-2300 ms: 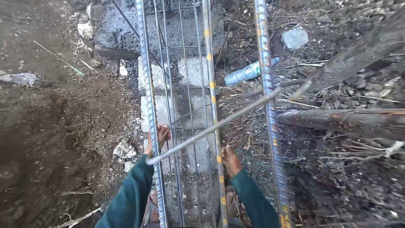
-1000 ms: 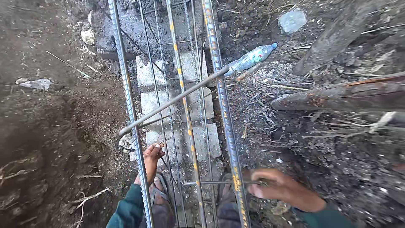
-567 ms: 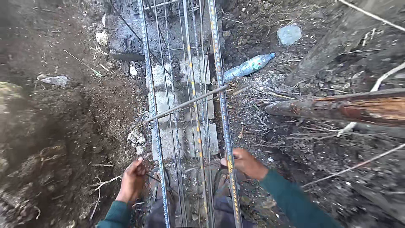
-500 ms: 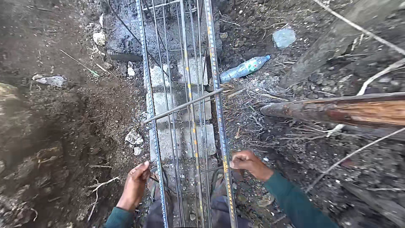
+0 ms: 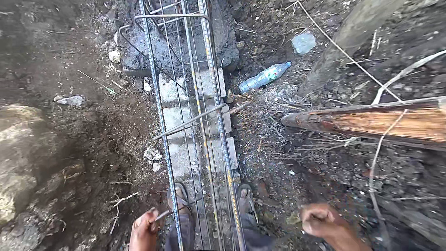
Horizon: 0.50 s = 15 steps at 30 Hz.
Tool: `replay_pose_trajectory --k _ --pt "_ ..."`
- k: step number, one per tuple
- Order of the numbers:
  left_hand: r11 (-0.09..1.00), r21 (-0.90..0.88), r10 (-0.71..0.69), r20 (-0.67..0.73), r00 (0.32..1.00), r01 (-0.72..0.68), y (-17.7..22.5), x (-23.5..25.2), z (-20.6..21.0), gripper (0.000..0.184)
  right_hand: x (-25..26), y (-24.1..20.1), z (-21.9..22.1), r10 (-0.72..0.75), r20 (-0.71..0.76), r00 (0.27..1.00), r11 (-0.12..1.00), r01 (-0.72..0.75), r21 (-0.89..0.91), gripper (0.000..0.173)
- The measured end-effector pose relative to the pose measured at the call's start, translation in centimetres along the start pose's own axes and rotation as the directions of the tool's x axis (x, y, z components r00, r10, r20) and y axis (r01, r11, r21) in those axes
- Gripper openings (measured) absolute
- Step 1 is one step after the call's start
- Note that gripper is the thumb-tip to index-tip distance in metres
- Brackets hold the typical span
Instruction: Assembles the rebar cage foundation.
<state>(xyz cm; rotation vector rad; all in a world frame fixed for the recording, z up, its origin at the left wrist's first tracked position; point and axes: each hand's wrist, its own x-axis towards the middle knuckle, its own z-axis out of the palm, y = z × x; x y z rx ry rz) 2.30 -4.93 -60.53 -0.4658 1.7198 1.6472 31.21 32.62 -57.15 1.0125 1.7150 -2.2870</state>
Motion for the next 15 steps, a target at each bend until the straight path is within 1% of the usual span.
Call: replay_pose_trajectory --k 1,3,6,8,10,12,13,14,15 --pt "0.999 0.028 0.016 0.001 1.000 -0.016 -0.5 -1.4 -0.1 0.041 -0.8 0.3 0.4 -0.008 0.020 1.000 1.000 0.008 0.002 0.007" --pt "0.992 0.102 0.081 -0.049 0.995 -0.076 -0.9 -3.5 1.0 0.041 -1.7 0.0 1.5 -0.031 0.087 0.996 0.999 0.033 -0.030 0.012" --pt "0.924 0.300 0.282 -0.120 0.952 -0.236 -1.6 -4.8 2.5 0.035 -1.0 -1.9 4.1 -0.018 0.187 0.982 0.985 0.050 -0.168 0.020" --pt "0.882 0.383 0.353 -0.154 0.923 -0.274 -2.1 -5.1 2.9 0.032 -0.7 -2.8 6.1 0.014 0.218 0.976 0.960 0.047 -0.276 0.026" --pt "0.889 0.383 0.346 -0.203 0.916 -0.251 -2.3 -5.2 3.0 0.028 -1.0 -3.6 8.5 0.032 0.211 0.977 0.915 0.057 -0.400 0.028" --pt "0.926 0.310 0.292 -0.230 0.928 -0.215 -2.5 -5.2 2.8 0.022 -1.8 -4.7 10.8 0.050 0.202 0.978 0.841 0.068 -0.538 0.024" --pt "0.945 0.258 0.258 -0.219 0.941 -0.199 -2.7 -4.9 2.7 0.019 -2.1 -5.2 12.0 0.057 0.195 0.979 0.776 0.080 -0.626 0.022" --pt "0.961 0.210 0.220 -0.177 0.959 -0.182 -3.0 -4.7 2.4 0.018 -2.5 -5.7 13.1 0.071 0.188 0.980 0.698 0.086 -0.711 0.023" --pt "0.971 0.180 0.177 -0.122 0.977 -0.154 -3.1 -4.6 2.0 0.024 -2.8 -6.2 14.2 0.082 0.183 0.980 0.624 0.092 -0.776 0.024"
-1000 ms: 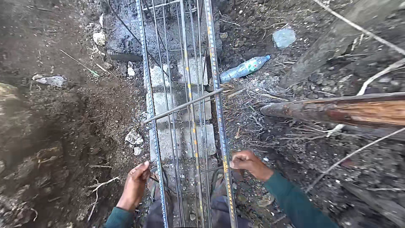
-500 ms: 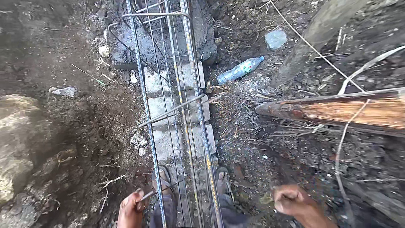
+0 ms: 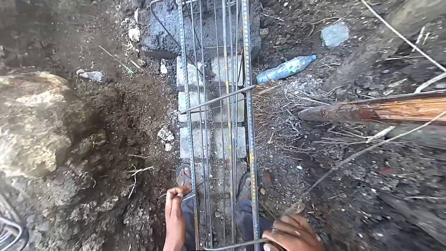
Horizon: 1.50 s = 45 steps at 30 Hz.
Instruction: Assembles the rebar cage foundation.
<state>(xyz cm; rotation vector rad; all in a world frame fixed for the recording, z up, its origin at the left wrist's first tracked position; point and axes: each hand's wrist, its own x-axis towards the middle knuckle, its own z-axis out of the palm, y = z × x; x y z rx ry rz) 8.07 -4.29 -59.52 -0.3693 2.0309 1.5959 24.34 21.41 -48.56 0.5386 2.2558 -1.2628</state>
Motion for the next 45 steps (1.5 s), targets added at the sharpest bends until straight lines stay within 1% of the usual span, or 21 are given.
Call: replay_pose_trajectory --k 3,7,9,12,14,17,19,20,22,24,25,27,30,33,36,37,38,40,42,43,45 --pt "0.994 0.084 -0.090 0.244 0.966 0.072 0.7 1.0 -1.1 0.051 0.5 -2.6 1.7 0.001 -0.028 1.000 0.991 -0.004 -0.136 0.024" --pt "0.966 0.251 -0.191 0.510 0.839 0.068 2.3 1.7 -1.7 0.062 1.5 -4.9 3.9 0.026 -0.137 0.990 0.976 -0.055 -0.210 0.020" --pt "0.947 0.304 -0.266 0.556 0.787 0.105 2.9 1.7 -1.4 0.064 2.2 -5.3 5.1 0.012 -0.200 0.980 0.959 -0.067 -0.275 0.019" --pt "0.924 0.360 -0.322 0.557 0.765 0.127 2.7 1.5 -1.4 0.067 3.3 -5.2 6.8 -0.044 -0.347 0.937 0.914 -0.103 -0.393 0.015" --pt "0.907 0.389 -0.370 0.552 0.747 0.162 2.3 0.7 -1.9 0.068 3.6 -4.9 7.1 -0.081 -0.445 0.892 0.913 -0.113 -0.392 0.022" --pt "0.903 0.323 -0.409 0.448 0.795 0.283 1.9 -1.2 -2.3 0.063 2.8 -4.6 7.1 0.031 -0.516 0.856 0.968 -0.155 -0.199 0.026" --pt "0.888 0.256 -0.455 0.374 0.808 0.381 1.5 -2.0 -2.9 0.060 2.2 -4.2 6.7 0.218 -0.559 0.800 0.973 -0.221 0.064 0.035" --pt "0.874 0.214 -0.484 0.327 0.812 0.435 1.3 -2.1 -3.1 0.056 2.1 -3.9 6.2 0.338 -0.560 0.756 0.941 -0.248 0.232 0.044" --pt "0.823 0.094 -0.568 0.182 0.803 0.561 1.2 -1.5 -2.9 0.047 3.0 -2.5 4.9 0.576 -0.490 0.654 0.789 -0.288 0.543 0.056" --pt "0.763 -0.009 -0.639 0.131 0.758 0.646 1.0 -0.6 -2.7 0.041 5.0 -1.4 3.9 0.745 -0.303 0.594 0.577 -0.344 0.741 0.054" --pt "0.750 -0.008 -0.653 0.152 0.742 0.661 1.1 -0.3 -2.8 0.041 5.9 -1.1 3.8 0.763 -0.239 0.601 0.529 -0.368 0.765 0.055" --pt "0.754 0.087 -0.651 0.223 0.725 0.651 2.1 -0.4 -2.2 0.044 7.2 -1.3 4.4 0.741 -0.168 0.651 0.523 -0.402 0.751 0.060" --pt "0.791 0.226 -0.610 0.367 0.703 0.568 5.1 -1.8 1.0 0.057 9.3 -3.5 5.9 0.796 -0.083 0.600 0.394 -0.408 0.824 0.066" --pt "0.830 0.259 -0.558 0.390 0.732 0.494 4.9 -3.3 2.3 0.063 9.8 -2.8 6.8 0.760 -0.062 0.647 0.404 -0.395 0.825 0.072" --pt "0.858 0.312 -0.504 0.359 0.785 0.408 2.8 -3.9 1.1 0.068 7.4 0.9 8.1 0.733 -0.102 0.673 0.469 -0.391 0.792 0.069" --pt "0.859 0.286 -0.503 0.326 0.800 0.424 2.5 -3.8 0.7 0.067 6.2 2.5 8.5 0.760 -0.080 0.645 0.467 -0.457 0.757 0.065" --pt "0.856 0.235 -0.514 0.281 0.810 0.461 2.2 -3.4 0.4 0.066 5.2 4.0 8.8 0.805 -0.007 0.593 0.419 -0.561 0.714 0.061" --pt "0.833 0.147 -0.554 0.212 0.805 0.534 2.1 -2.2 0.3 0.065 3.7 6.4 9.9 0.862 0.261 0.434 0.175 -0.740 0.650 0.062" --pt "0.789 0.140 -0.613 0.133 0.778 0.598 1.5 -1.0 0.5 0.055 3.1 7.2 11.3 0.805 0.493 0.330 -0.017 -0.818 0.575 0.057" --pt "0.780 0.145 -0.623 0.088 0.778 0.608 0.7 -0.3 0.7 0.047 3.3 7.4 11.9 0.779 0.549 0.303 -0.047 -0.844 0.534 0.052" --pt "0.762 0.095 -0.646 0.039 0.762 0.641 -0.7 1.1 1.0 0.036 3.9 8.3 13.4 0.785 0.532 0.317 0.022 -0.872 0.489 0.037"
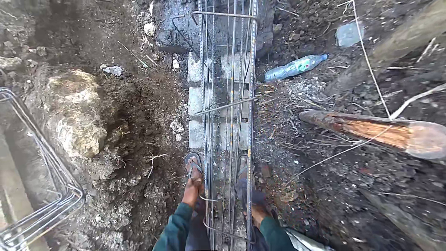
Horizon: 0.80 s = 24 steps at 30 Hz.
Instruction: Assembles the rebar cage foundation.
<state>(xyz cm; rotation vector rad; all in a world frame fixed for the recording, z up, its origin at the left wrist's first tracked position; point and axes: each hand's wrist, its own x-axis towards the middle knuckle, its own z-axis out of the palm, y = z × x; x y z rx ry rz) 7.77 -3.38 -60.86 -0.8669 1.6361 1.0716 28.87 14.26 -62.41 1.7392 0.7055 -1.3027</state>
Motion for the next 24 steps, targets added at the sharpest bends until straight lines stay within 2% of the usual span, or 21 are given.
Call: replay_pose_trajectory --k 2,4,7,9,12,16,19,21,24 --pt "0.990 -0.114 -0.084 -0.025 0.996 0.081 1.0 1.5 -0.2 0.035 1.3 -0.1 0.0 -0.091 -0.003 0.996 0.995 0.091 -0.030 0.031" --pt "0.979 -0.155 -0.141 -0.041 0.989 0.133 2.6 2.2 -0.7 0.031 1.1 -0.9 -0.6 -0.163 0.002 0.987 0.987 0.163 -0.001 0.029" --pt "0.997 -0.076 -0.041 -0.087 0.995 0.035 5.9 1.6 -0.4 0.028 -1.9 -4.5 -1.1 -0.262 -0.082 0.962 0.954 0.271 0.132 0.022" --pt "1.000 -0.011 0.026 -0.091 0.996 -0.028 8.1 0.6 0.5 0.035 -3.9 -7.6 -0.9 -0.281 -0.149 0.948 0.940 0.303 0.156 0.019" --pt "0.997 0.016 0.075 -0.096 0.993 -0.074 9.9 0.5 1.2 0.030 -4.7 -10.7 -0.6 -0.304 -0.233 0.924 0.921 0.348 0.176 0.015" --pt "0.984 -0.041 0.171 -0.013 0.985 -0.171 9.8 1.7 0.3 0.028 -4.9 -12.2 -0.8 -0.315 -0.217 0.924 0.916 0.356 0.187 0.014" --pt "0.946 -0.162 0.288 0.023 0.957 -0.281 10.0 1.3 -0.4 0.034 -6.0 -13.9 -0.6 -0.414 -0.235 0.880 0.843 0.467 0.267 0.016" --pt "0.959 -0.176 0.230 0.032 0.973 -0.221 10.3 0.7 -1.1 0.037 -6.4 -15.5 -0.4 -0.417 -0.228 0.880 0.845 0.468 0.260 0.017" --pt "0.984 -0.165 0.090 0.105 0.990 -0.072 13.1 0.7 -0.4 0.044 -7.1 -19.9 0.0 -0.391 -0.220 0.894 0.862 0.439 0.254 0.015"
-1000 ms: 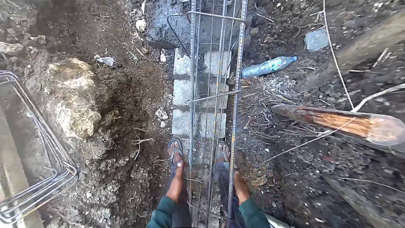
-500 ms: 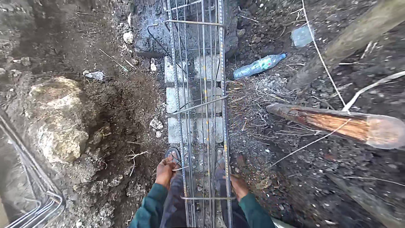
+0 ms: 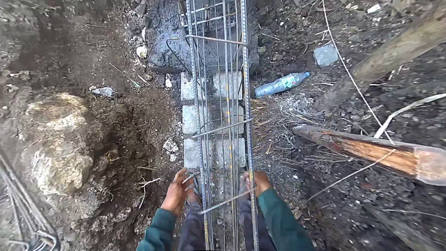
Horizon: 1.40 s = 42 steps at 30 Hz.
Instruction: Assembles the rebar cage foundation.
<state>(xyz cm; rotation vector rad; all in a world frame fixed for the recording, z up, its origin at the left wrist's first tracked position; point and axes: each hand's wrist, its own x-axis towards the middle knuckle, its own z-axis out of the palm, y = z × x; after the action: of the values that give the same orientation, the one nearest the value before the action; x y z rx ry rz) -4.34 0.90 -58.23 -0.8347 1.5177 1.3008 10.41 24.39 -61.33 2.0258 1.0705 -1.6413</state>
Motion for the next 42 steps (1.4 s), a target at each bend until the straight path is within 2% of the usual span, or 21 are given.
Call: replay_pose_trajectory --k 2,5,7,9,11,12,14,16,18,21,23,25,27,30,31,32,33,34,36,39,42 --pt "0.999 0.035 0.001 0.060 0.998 -0.003 1.5 0.2 1.5 0.046 -0.4 -1.8 0.4 0.025 -0.028 0.999 0.998 -0.023 0.066 0.012" --pt "0.984 0.124 0.110 0.156 0.981 -0.130 4.3 0.9 3.0 0.046 -1.1 -4.3 0.6 0.004 -0.053 0.999 0.989 0.004 0.148 0.012" --pt "0.960 0.209 0.151 0.181 0.972 -0.188 5.8 1.3 3.5 0.049 -0.9 -5.1 0.6 -0.013 -0.061 0.998 0.991 0.021 0.131 0.015" --pt "0.927 0.312 0.159 0.177 0.971 -0.209 6.4 2.0 3.9 0.053 -0.5 -5.5 0.4 0.035 -0.050 0.998 0.999 -0.033 0.036 0.017" --pt "0.898 0.381 0.171 0.165 0.971 -0.222 6.9 3.0 4.4 0.054 0.0 -5.6 0.4 0.070 -0.037 0.997 0.996 -0.068 0.054 0.019" --pt "0.901 0.376 0.176 0.142 0.974 -0.217 7.1 3.3 4.5 0.055 0.0 -5.6 0.5 0.069 -0.039 0.997 0.993 -0.065 0.101 0.023" --pt "0.924 0.319 0.196 0.078 0.977 -0.211 7.4 4.1 4.1 0.057 -0.4 -5.6 0.2 0.068 -0.002 0.998 0.984 -0.067 0.166 0.041" --pt "0.942 0.272 0.192 0.037 0.981 -0.195 7.1 4.5 2.6 0.058 -1.4 -5.1 -1.2 0.053 0.112 0.992 0.985 -0.070 0.157 0.066" --pt "0.938 0.282 0.193 0.054 0.980 -0.200 6.5 4.4 0.8 0.056 -2.4 -4.0 -3.1 0.006 0.211 0.978 0.992 -0.033 0.121 0.077" --pt "0.933 0.289 0.192 0.099 0.976 -0.213 4.7 3.1 -0.9 0.055 -4.6 -1.9 -5.1 -0.057 0.181 0.982 0.995 0.041 0.091 0.067" --pt "0.942 0.247 0.213 0.082 0.974 -0.226 3.2 2.7 -1.2 0.055 -6.3 -0.5 -5.6 -0.219 0.092 0.971 0.976 0.218 0.023 0.053" --pt "0.944 0.209 0.253 0.038 0.967 -0.255 2.3 2.5 -0.8 0.053 -8.0 0.4 -5.4 -0.484 0.027 0.875 0.869 0.484 -0.106 0.049" --pt "0.943 0.164 0.294 -0.003 0.956 -0.290 1.8 2.3 -0.2 0.051 -9.8 0.6 -4.4 -0.722 0.023 0.691 0.655 0.695 -0.298 0.057" --pt "0.946 0.126 0.307 -0.034 0.951 -0.300 1.5 1.9 0.4 0.048 -10.8 0.8 -2.1 -0.903 0.200 0.381 0.209 0.795 -0.570 0.064" --pt "0.943 0.126 0.314 -0.037 0.949 -0.307 1.6 1.9 0.5 0.047 -10.5 0.8 -1.2 -0.916 0.303 0.263 0.022 0.787 -0.617 0.063" --pt "0.941 0.126 0.321 -0.037 0.946 -0.314 1.9 1.9 0.7 0.045 -10.2 0.8 -0.3 -0.888 0.424 0.179 -0.147 0.762 -0.630 0.058" --pt "0.940 0.127 0.324 -0.038 0.945 -0.317 2.1 1.9 0.8 0.043 -10.0 0.7 0.6 -0.820 0.550 0.157 -0.284 0.723 -0.630 0.052" --pt "0.939 0.124 0.326 -0.039 0.945 -0.319 2.2 1.9 0.8 0.041 -9.8 0.6 1.2 -0.726 0.659 0.195 -0.375 0.692 -0.617 0.044" --pt "0.940 0.087 0.334 -0.023 0.942 -0.331 2.1 2.0 0.7 0.034 -9.1 -0.1 2.3 -0.553 0.768 0.323 -0.444 0.665 -0.600 0.031" --pt "0.915 0.075 0.392 0.068 0.917 -0.396 2.1 1.9 0.8 0.024 -9.1 -1.5 3.8 -0.504 0.756 0.416 -0.432 0.637 -0.639 0.031" --pt "0.886 0.105 0.443 0.099 0.891 -0.452 2.6 0.9 1.8 0.017 -9.4 -0.7 4.6 -0.629 0.681 0.374 -0.369 0.628 -0.685 0.028"
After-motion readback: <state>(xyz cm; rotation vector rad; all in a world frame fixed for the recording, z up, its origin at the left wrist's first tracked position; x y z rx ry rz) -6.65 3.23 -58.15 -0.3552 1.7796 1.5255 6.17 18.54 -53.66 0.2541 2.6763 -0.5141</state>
